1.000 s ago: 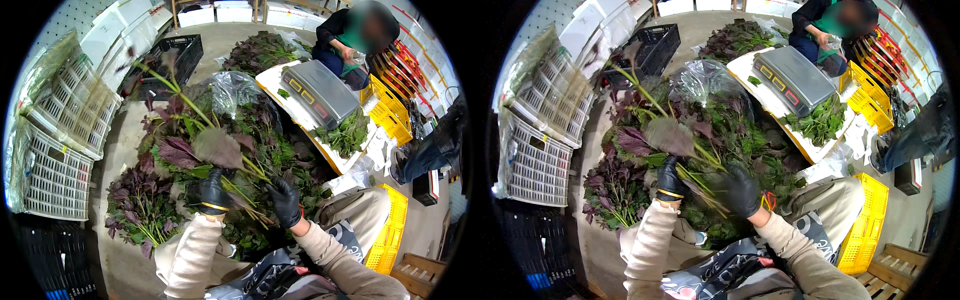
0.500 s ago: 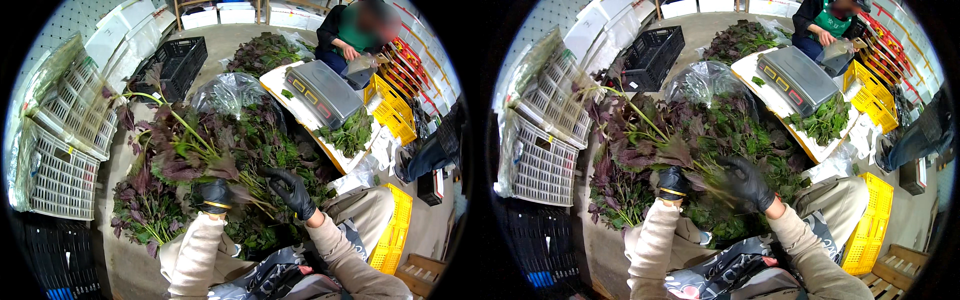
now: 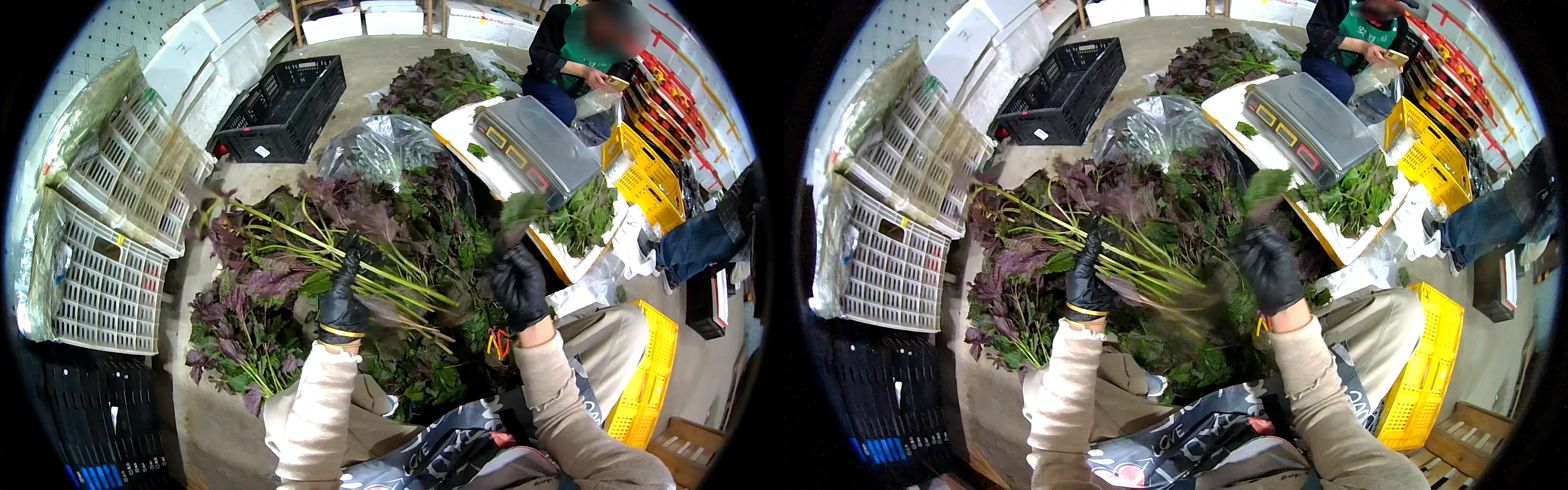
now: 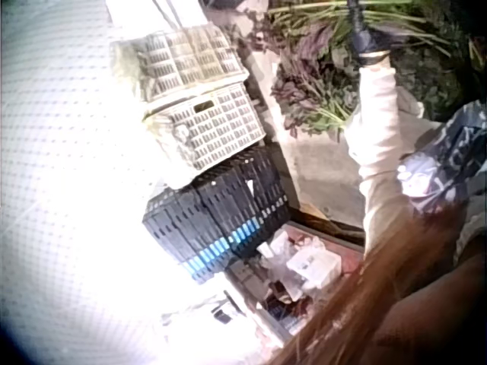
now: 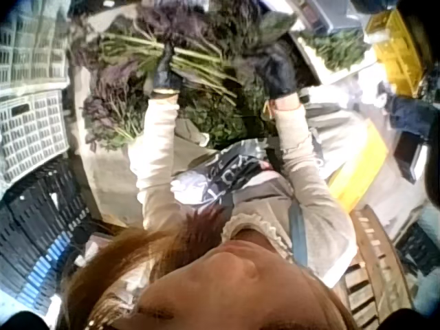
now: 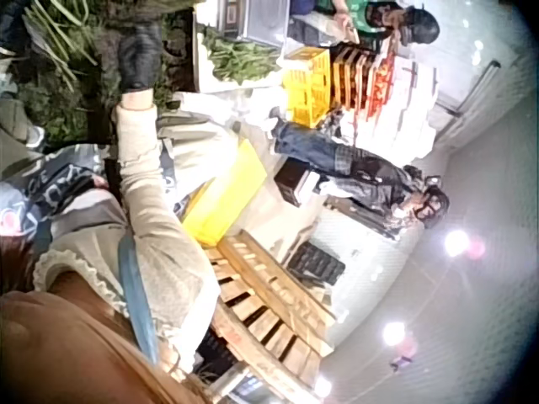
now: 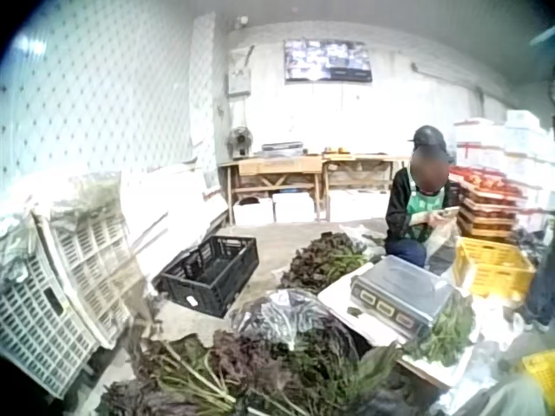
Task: The person sits on the floor and uses shears to trim the stems of leafy green vegetables. They gather the trimmed bunches and place them into a pile on the floor.
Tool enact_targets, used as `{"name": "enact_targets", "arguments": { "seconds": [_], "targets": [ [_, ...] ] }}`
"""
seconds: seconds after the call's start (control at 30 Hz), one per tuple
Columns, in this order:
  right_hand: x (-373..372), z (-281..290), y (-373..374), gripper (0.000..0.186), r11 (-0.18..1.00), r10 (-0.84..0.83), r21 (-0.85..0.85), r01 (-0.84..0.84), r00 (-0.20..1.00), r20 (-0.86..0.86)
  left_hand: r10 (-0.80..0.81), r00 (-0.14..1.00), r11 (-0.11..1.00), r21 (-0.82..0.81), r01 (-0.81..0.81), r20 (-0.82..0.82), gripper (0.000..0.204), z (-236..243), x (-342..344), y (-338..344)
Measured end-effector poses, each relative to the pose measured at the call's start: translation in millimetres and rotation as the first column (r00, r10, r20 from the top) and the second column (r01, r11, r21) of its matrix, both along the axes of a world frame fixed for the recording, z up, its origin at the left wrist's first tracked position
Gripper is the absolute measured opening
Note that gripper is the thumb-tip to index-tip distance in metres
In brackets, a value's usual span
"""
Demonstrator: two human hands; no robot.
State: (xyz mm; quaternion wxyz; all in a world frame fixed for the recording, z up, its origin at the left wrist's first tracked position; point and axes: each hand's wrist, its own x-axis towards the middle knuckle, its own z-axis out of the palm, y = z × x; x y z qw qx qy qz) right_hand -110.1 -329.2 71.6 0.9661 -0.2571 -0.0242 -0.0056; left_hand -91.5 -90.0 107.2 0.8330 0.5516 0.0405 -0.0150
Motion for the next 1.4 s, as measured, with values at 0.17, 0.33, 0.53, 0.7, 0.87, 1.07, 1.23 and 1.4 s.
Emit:
{"name": "enact_targets", "arguments": {
  "seconds": [0.17,0.33,0.53,0.7,0.87,1.07,1.23,1.4],
  "targets": [
    [13.5,11.9,28.9,0.028,0.859,0.002,-0.497,-0.126,0.970,-0.242,-0.106,0.958,0.980,0.193,0.055,0.266,0.037,-36.0,0.6,25.8],
    [23.0,25.5,81.2,0.038,0.508,0.141,-0.862,-0.010,0.987,0.072,-0.132,0.986,0.990,0.068,0.125,0.101,0.037,-35.3,-2.8,18.1],
    [19.5,11.6,62.7,0.024,0.717,0.108,-0.634,-0.290,0.944,-0.310,-0.144,0.979,0.989,-0.004,0.146,0.144,0.034,-28.3,-2.7,17.7],
    [12.1,18.9,80.8,0.019,0.639,0.169,-0.730,-0.240,0.971,-0.172,-0.146,0.964,0.940,0.336,0.065,0.223,0.045,-46.8,-1.3,27.9],
    [11.5,-4.3,70.1,0.018,0.825,0.021,-0.533,-0.186,0.953,-0.301,-0.133,0.935,0.795,0.598,-0.098,0.329,0.055,-51.6,-6.1,34.3],
    [30.8,-39.2,-0.6,0.023,0.947,-0.129,-0.320,0.034,0.951,-0.282,0.062,0.867,0.656,0.634,-0.408,0.494,0.029,-40.6,3.6,40.8],
    [76.1,-119.3,-32.8,0.040,0.808,-0.180,-0.563,-0.175,0.837,-0.517,0.412,0.907,0.904,-0.085,-0.418,-0.083,0.023,-27.1,8.5,58.0],
    [32.7,-226.4,38.9,0.029,-0.094,0.002,-0.993,0.073,0.997,0.073,0.425,0.871,0.869,-0.158,-0.469,-0.245,0.023,-22.2,16.1,34.7]
  ]
}}
